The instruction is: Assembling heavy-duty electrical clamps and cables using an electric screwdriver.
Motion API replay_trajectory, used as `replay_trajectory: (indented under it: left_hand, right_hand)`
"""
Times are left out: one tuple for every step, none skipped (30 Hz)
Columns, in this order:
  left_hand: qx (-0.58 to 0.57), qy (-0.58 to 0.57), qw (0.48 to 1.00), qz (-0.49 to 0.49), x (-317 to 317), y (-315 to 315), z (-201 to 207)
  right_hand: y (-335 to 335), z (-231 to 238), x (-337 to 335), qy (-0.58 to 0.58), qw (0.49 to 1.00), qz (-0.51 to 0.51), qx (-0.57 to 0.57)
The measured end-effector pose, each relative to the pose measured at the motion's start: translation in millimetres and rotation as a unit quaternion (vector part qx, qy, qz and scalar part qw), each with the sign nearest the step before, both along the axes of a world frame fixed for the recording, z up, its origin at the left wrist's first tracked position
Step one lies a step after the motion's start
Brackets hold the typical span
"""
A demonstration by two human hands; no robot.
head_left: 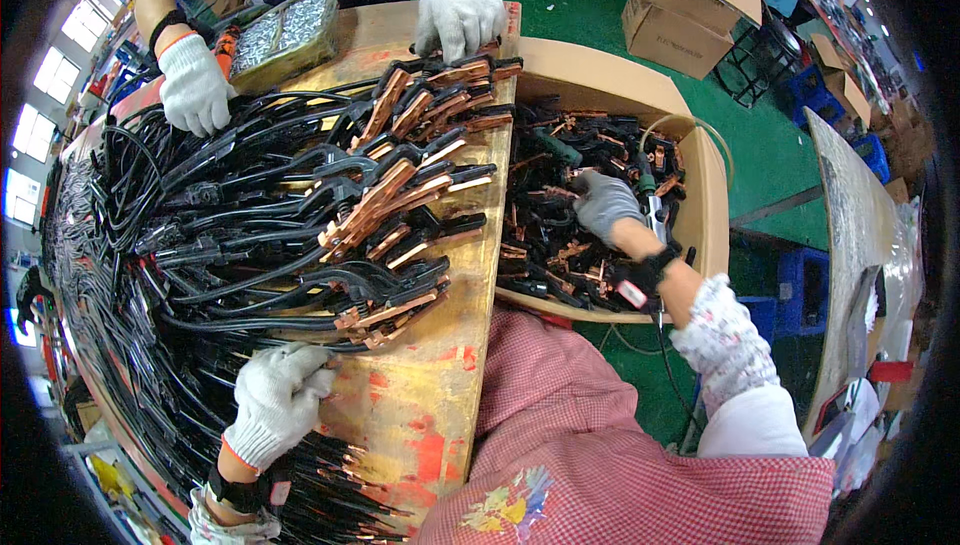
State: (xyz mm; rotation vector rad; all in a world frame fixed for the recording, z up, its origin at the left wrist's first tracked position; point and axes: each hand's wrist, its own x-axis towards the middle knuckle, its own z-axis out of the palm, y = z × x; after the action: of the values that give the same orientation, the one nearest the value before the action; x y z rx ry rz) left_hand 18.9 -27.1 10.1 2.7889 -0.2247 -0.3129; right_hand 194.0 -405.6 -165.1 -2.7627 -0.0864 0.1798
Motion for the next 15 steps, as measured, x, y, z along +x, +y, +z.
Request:
replay_trajectory:
  left_hand:
    - [-0.012,0.012,1.0,-0.001,-1,1,-2]
    - [-0.021,0.056,0.998,0.024,-2,1,-4]
    - [-0.033,0.1,0.993,0.043,-5,-1,-5]
    - [-0.043,0.145,0.986,0.069,-11,0,-9]
    - [-0.029,0.124,0.992,0.006,-25,11,-22]
    - [0.016,0.283,0.959,0.028,-26,9,-13]
    - [0.029,0.278,0.96,-0.008,-31,10,-8]
    - [0.041,0.272,0.96,-0.042,-36,12,-6]
    - [0.04,0.265,0.963,-0.028,-39,11,-4]
    - [0.014,0.272,0.962,-0.014,-36,15,-5]
    - [0.001,0.267,0.964,-0.015,-30,14,-3]
    - [-0.009,0.263,0.965,-0.009,-25,12,0]
    - [-0.038,0.25,0.967,0.02,-22,12,1]
    - [-0.067,0.239,0.968,0.041,-14,12,-1]
    - [-0.109,0.229,0.966,0.054,-12,14,0]
  right_hand:
    - [-2,20,-10,0.089,0.988,-0.065,0.106]
    - [-4,40,-21,0.175,0.953,-0.127,0.211]
    - [-22,33,-32,0.167,0.953,-0.108,0.227]
    - [-14,64,-54,0.208,0.887,-0.173,0.375]
    - [-18,78,-73,0.233,0.854,-0.166,0.435]
    - [-20,86,-96,0.189,0.823,-0.105,0.525]
    - [-25,72,-112,0.087,0.86,0.0,0.502]
    - [-24,68,-123,0.125,0.828,0.016,0.547]
    - [-13,73,-133,0.166,0.788,0.035,0.591]
    - [-3,80,-138,0.207,0.744,0.054,0.633]
    - [3,87,-138,0.289,0.759,0.01,0.583]
    - [22,106,-136,0.305,0.777,0.017,0.55]
    - [42,126,-135,0.32,0.793,0.027,0.517]
    - [48,125,-132,0.375,0.805,0.022,0.459]
    - [61,121,-137,0.317,0.829,0.085,0.454]
